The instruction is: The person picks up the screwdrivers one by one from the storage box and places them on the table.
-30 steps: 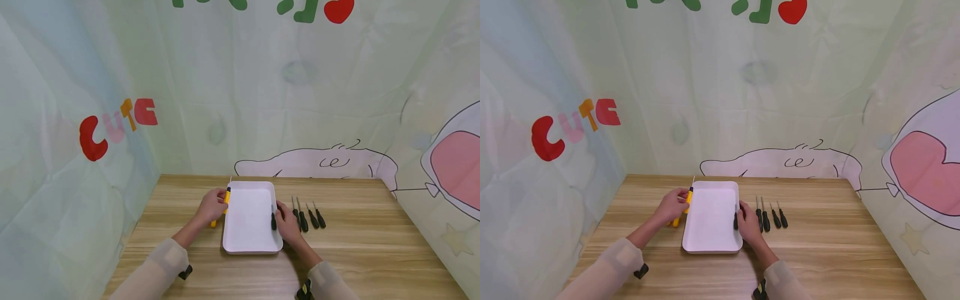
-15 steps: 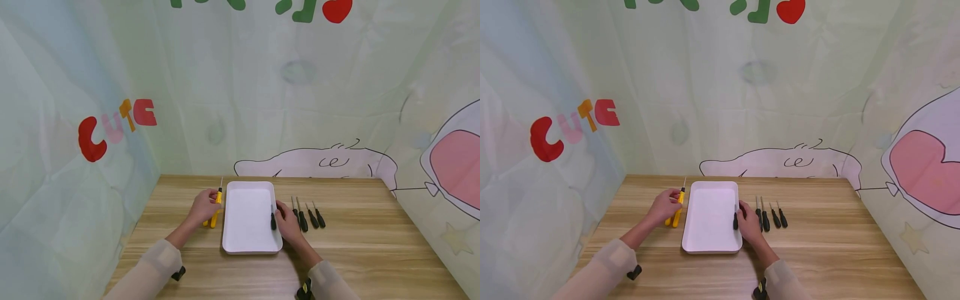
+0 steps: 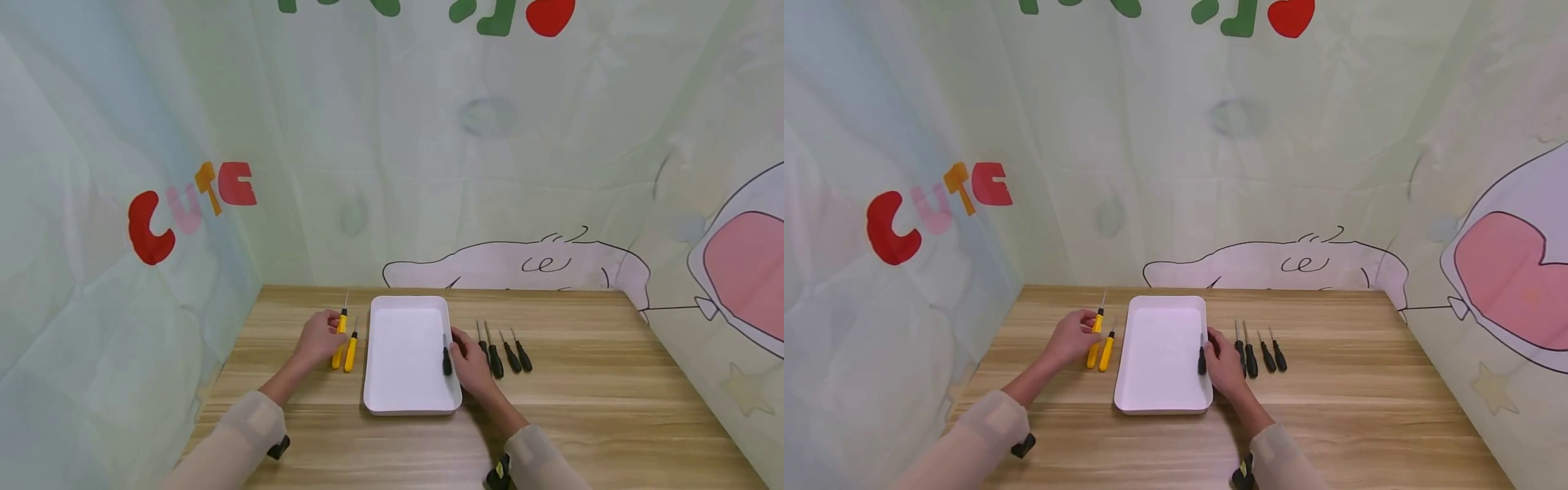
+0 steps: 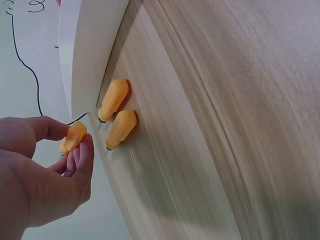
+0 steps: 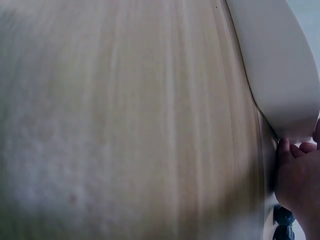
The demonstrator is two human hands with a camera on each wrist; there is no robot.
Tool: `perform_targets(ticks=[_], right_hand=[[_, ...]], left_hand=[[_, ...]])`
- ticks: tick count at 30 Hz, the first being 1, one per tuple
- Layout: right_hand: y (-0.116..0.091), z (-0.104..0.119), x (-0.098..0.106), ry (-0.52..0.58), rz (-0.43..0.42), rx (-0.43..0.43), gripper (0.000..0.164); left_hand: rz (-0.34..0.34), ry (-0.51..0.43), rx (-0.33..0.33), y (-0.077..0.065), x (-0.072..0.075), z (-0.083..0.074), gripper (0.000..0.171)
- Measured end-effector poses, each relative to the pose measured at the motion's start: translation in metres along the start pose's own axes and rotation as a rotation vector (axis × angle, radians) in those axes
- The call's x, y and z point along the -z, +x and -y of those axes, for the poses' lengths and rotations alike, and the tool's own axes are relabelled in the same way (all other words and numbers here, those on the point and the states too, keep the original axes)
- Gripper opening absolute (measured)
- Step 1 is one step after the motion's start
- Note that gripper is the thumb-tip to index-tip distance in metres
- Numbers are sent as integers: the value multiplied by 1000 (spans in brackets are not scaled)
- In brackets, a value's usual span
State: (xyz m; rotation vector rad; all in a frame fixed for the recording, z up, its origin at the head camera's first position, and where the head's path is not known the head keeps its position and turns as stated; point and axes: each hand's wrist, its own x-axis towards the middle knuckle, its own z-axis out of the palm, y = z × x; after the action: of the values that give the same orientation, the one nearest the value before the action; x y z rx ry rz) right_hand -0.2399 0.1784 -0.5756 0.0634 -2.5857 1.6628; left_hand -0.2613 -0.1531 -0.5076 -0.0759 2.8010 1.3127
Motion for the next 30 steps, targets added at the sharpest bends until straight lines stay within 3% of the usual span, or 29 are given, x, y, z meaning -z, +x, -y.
perform_targets(ticks=[12,22,30], right_hand=[[0,-1,-1,-8,-1,10,46],[0,-2,-2,-19,-3,11,46],[0,-2,-1,-12,-6,20,45]], left_hand=[[7,78,1,-3,6,10,50],[-5,218,9,-6,9,17,50],[32,302,36,-8,8,21,51]])
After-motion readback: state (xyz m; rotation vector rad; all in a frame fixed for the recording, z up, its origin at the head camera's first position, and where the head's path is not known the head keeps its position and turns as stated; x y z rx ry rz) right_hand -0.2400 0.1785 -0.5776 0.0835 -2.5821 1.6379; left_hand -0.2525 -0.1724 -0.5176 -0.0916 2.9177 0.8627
